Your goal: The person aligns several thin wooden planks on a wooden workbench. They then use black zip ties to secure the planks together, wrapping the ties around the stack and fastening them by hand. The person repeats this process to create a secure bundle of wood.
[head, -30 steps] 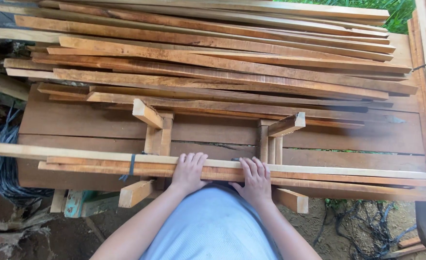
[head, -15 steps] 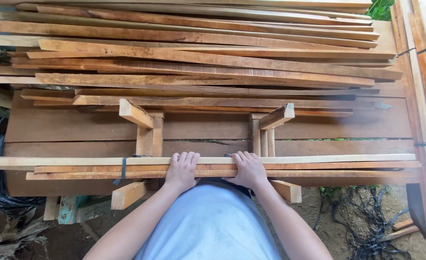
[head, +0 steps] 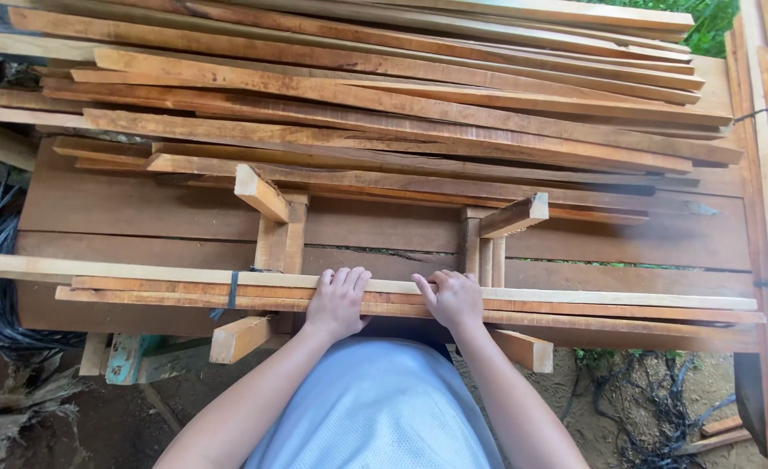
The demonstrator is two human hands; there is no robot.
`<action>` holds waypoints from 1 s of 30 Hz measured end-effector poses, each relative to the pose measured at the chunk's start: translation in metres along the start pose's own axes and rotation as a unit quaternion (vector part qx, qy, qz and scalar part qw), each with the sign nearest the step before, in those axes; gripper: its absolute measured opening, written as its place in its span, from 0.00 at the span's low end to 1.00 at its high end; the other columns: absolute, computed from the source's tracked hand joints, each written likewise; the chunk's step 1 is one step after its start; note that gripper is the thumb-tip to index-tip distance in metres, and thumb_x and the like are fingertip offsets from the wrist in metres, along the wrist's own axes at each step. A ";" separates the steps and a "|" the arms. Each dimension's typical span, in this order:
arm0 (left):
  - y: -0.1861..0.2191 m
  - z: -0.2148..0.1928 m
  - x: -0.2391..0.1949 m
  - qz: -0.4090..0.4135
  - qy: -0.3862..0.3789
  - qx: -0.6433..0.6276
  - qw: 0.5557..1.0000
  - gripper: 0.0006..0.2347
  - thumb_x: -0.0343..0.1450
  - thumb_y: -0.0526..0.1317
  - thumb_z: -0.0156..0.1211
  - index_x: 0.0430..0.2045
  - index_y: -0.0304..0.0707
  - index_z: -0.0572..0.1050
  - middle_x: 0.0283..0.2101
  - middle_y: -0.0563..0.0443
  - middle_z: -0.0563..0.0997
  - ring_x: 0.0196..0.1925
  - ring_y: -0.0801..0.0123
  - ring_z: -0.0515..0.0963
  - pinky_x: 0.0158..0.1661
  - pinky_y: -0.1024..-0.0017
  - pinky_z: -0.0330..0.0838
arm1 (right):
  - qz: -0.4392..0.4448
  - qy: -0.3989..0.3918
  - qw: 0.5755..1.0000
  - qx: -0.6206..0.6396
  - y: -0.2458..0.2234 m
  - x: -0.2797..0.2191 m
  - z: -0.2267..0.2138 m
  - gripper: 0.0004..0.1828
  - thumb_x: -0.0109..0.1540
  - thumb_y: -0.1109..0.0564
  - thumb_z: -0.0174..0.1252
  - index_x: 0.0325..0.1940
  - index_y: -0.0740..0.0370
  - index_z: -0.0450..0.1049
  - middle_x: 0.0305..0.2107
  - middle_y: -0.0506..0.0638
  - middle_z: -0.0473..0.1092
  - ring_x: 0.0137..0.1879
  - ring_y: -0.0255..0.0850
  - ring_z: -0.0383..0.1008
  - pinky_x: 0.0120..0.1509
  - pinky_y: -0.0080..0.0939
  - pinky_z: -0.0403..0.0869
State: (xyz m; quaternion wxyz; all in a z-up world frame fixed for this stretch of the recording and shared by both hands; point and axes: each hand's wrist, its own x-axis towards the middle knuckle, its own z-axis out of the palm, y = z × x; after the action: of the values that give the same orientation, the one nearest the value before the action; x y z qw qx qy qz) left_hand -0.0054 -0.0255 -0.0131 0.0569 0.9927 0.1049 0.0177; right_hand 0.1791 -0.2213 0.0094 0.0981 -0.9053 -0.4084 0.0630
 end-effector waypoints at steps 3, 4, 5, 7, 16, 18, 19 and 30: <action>-0.002 0.000 0.001 0.006 0.012 0.011 1.000 0.39 0.48 0.57 0.71 0.55 0.46 0.68 0.51 0.54 0.72 0.55 0.64 0.72 0.54 0.60 0.63 | 0.000 0.053 0.998 -0.029 0.001 0.002 0.012 0.25 0.64 0.25 0.50 0.26 0.38 0.76 0.22 0.36 0.74 0.35 0.34 0.79 0.53 0.38 0.70; 0.000 0.002 0.003 0.009 0.014 0.009 1.000 0.39 0.48 0.57 0.71 0.55 0.46 0.68 0.51 0.54 0.72 0.55 0.64 0.72 0.54 0.60 0.63 | 0.003 0.054 0.998 -0.031 -0.003 0.003 0.003 0.25 0.64 0.25 0.50 0.26 0.38 0.76 0.22 0.36 0.74 0.35 0.34 0.79 0.53 0.38 0.70; 0.000 0.004 0.002 0.006 0.001 0.008 1.000 0.39 0.49 0.58 0.71 0.55 0.47 0.67 0.51 0.55 0.72 0.56 0.64 0.71 0.54 0.60 0.62 | 0.022 0.027 0.999 -0.018 -0.010 0.006 -0.006 0.27 0.65 0.25 0.48 0.27 0.42 0.77 0.23 0.39 0.75 0.36 0.37 0.80 0.57 0.41 0.69; 0.000 0.000 0.002 -0.002 -0.009 0.008 1.000 0.39 0.49 0.58 0.70 0.55 0.48 0.66 0.52 0.55 0.71 0.56 0.64 0.71 0.53 0.60 0.62 | 0.034 0.002 0.999 -0.005 -0.023 0.013 -0.010 0.30 0.66 0.25 0.46 0.27 0.45 0.79 0.24 0.43 0.77 0.37 0.41 0.81 0.61 0.45 0.68; -0.022 -0.024 0.014 -0.125 -0.043 -0.206 0.970 0.19 0.71 0.57 0.51 0.51 0.52 0.73 0.49 0.56 0.81 0.53 0.60 0.80 0.58 0.53 0.62 | 0.055 -0.071 0.996 -0.029 -0.052 0.021 -0.013 0.28 0.64 0.24 0.43 0.32 0.40 0.79 0.26 0.41 0.78 0.39 0.42 0.82 0.48 0.43 0.74; -0.029 -0.008 0.015 -0.171 -0.025 -0.143 0.975 0.19 0.75 0.59 0.42 0.32 0.52 0.78 0.36 0.54 0.84 0.46 0.58 0.82 0.54 0.53 0.66 | 0.077 -0.139 0.986 -0.054 -0.057 0.026 -0.022 0.30 0.65 0.24 0.39 0.37 0.40 0.81 0.27 0.46 0.79 0.41 0.47 0.83 0.50 0.46 0.75; -0.030 -0.006 0.019 -0.171 -0.024 -0.146 0.974 0.19 0.75 0.59 0.42 0.32 0.52 0.78 0.36 0.54 0.84 0.46 0.58 0.82 0.54 0.53 0.66 | 0.076 -0.140 0.986 -0.056 -0.055 0.031 -0.020 0.30 0.65 0.24 0.39 0.37 0.40 0.81 0.27 0.46 0.79 0.41 0.47 0.83 0.50 0.46 0.75; -0.032 -0.001 0.025 -0.177 0.041 -0.150 0.972 0.14 0.72 0.54 0.47 0.19 0.55 0.76 0.25 0.59 0.81 0.37 0.64 0.82 0.44 0.63 0.69 | 0.145 -0.342 0.928 -0.034 -0.062 0.063 -0.038 0.37 0.63 0.20 0.30 0.42 0.34 0.83 0.41 0.50 0.81 0.55 0.51 0.80 0.58 0.48 0.76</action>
State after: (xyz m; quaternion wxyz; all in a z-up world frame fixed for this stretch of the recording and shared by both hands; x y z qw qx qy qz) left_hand 0.0123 0.0105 -0.0154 0.2026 0.9370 0.2772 0.0637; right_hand 0.1832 -0.1385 0.0585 -0.0880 -0.8810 -0.2835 0.3684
